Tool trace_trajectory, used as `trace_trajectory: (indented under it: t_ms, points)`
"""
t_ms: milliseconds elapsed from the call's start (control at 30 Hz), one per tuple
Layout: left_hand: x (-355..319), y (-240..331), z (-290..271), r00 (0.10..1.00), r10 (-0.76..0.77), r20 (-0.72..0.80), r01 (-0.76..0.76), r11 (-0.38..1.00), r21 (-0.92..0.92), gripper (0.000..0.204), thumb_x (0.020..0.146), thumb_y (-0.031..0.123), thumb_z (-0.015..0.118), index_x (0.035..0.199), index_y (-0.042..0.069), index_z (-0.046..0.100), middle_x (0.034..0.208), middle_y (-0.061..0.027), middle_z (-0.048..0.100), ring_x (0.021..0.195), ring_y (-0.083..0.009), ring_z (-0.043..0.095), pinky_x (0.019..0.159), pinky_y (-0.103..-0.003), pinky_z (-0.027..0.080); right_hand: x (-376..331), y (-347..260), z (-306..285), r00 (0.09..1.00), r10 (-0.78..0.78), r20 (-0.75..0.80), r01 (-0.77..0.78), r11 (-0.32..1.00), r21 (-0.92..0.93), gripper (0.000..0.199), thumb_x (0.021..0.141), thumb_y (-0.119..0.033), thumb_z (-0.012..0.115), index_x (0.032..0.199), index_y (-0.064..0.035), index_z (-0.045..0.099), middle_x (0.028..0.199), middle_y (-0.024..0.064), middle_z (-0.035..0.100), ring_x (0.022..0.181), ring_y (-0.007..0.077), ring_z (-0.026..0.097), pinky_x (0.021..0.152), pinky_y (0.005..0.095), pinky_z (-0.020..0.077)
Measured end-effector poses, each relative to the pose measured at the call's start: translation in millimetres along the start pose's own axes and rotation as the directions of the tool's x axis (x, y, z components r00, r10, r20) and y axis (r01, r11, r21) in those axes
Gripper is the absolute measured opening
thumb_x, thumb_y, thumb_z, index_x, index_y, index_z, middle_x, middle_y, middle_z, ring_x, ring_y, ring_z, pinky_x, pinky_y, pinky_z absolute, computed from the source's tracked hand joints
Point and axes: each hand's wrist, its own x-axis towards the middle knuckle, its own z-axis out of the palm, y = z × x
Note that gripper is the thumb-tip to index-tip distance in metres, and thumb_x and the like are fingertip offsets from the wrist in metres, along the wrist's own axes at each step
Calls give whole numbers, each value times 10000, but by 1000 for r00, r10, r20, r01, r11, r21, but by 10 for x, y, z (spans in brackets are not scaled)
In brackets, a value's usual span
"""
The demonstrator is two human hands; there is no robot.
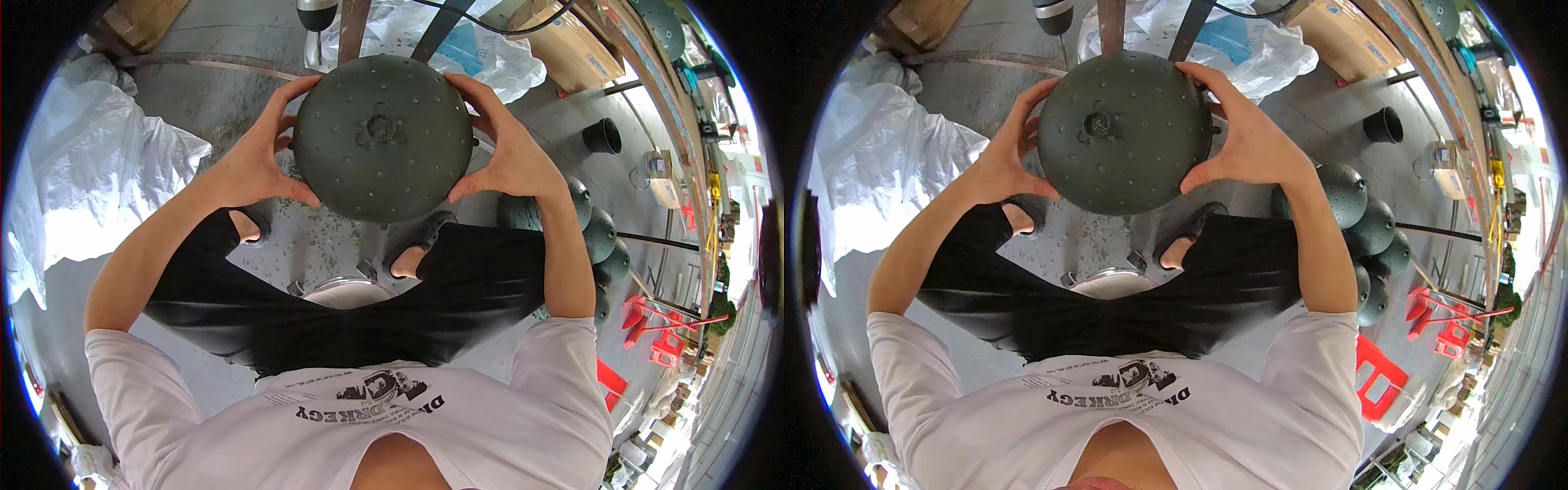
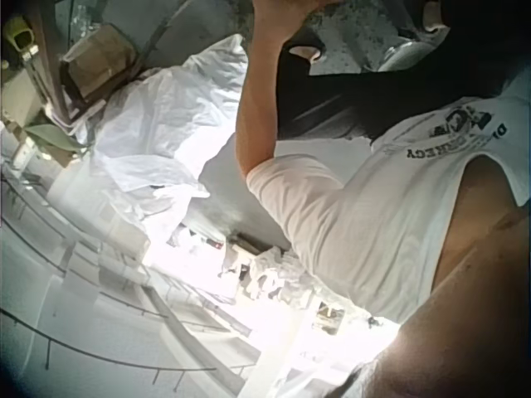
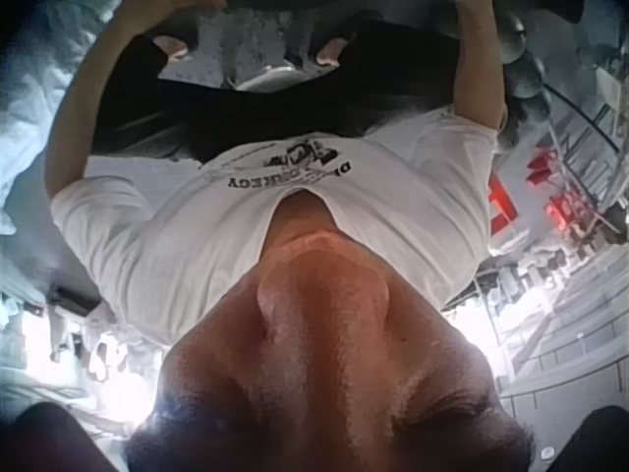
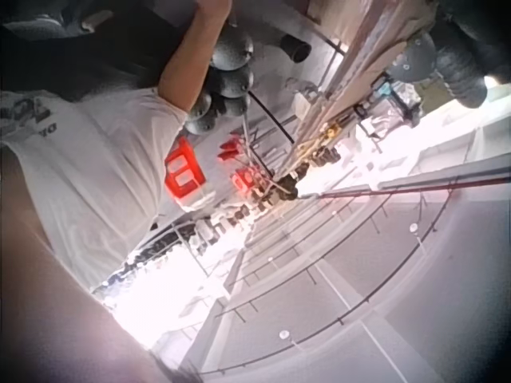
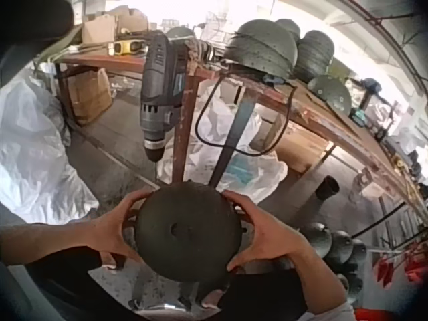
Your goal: The recorder is using a mounted electric drill to create holes in green plastic or rubber spheres in a workshop setting.
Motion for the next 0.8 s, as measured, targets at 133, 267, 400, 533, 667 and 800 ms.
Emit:
trace_trajectory:
  t_ms: [133, 267, 400, 533, 667, 800]
  points:
    - [-73, 14, 102, 992, -121, -40, 119, 992, -42, 1353, 530, 20, 967, 1597, 199, 154, 1612, -104, 228, 1287, -306, 497, 985, -437, 511, 18, -10, 48, 999, 42, 16, -43, 997, 57, 1349, 468, -232, 1018, 1576, -103, 260, 1601, 100, 312, 1470, 297, 333, 1193, 494, 309]
    - [-126, -19, 106, 991, -128, -46, 122, 987, -105, 1284, 589, 61, 957, 1590, 191, 162, 1601, -112, 240, 1289, -299, 494, 962, -417, 517, 37, 71, 75, 1000, 20, 20, -21, 999, 25, 1304, 483, -211, 1003, 1570, -149, 286, 1591, 121, 315, 1439, 318, 367, 1155, 492, 366]
    - [-156, -27, 63, 978, -204, -35, 188, 945, -267, 1153, 689, 197, 938, 1557, 195, 178, 1590, -132, 206, 1379, -346, 386, 1050, -496, 469, 64, 117, 106, 999, -46, -8, 44, 980, -196, 1229, 514, -172, 976, 1556, -221, 326, 1601, 165, 281, 1400, 367, 411, 1079, 462, 461]
    - [-179, -102, 104, 952, -266, -153, 229, 948, -220, 1048, 746, 259, 907, 1525, 142, 216, 1533, -160, 287, 1255, -311, 503, 915, -396, 560, 117, 65, 177, 1000, 19, 4, -18, 978, -206, 1196, 526, -136, 962, 1545, -244, 344, 1600, 172, 277, 1376, 381, 429, 1028, 446, 497]
    - [-150, -119, 90, 958, -256, -132, 228, 954, -193, 1078, 743, 280, 912, 1536, 137, 196, 1527, -183, 284, 1237, -312, 513, 893, -388, 574, 137, 61, 216, 1000, 18, 11, -15, 976, -215, 1180, 532, -83, 949, 1536, -252, 352, 1579, 161, 307, 1331, 366, 471, 995, 438, 516]
    - [-139, -164, 71, 960, -263, -96, 248, 958, -141, 1131, 731, 297, 922, 1561, 137, 170, 1518, -197, 300, 1238, -333, 518, 947, -426, 544, 150, 64, 239, 1000, -14, 5, 15, 970, -243, 1166, 528, -82, 952, 1523, -242, 365, 1565, 153, 319, 1293, 369, 501, 972, 437, 528]
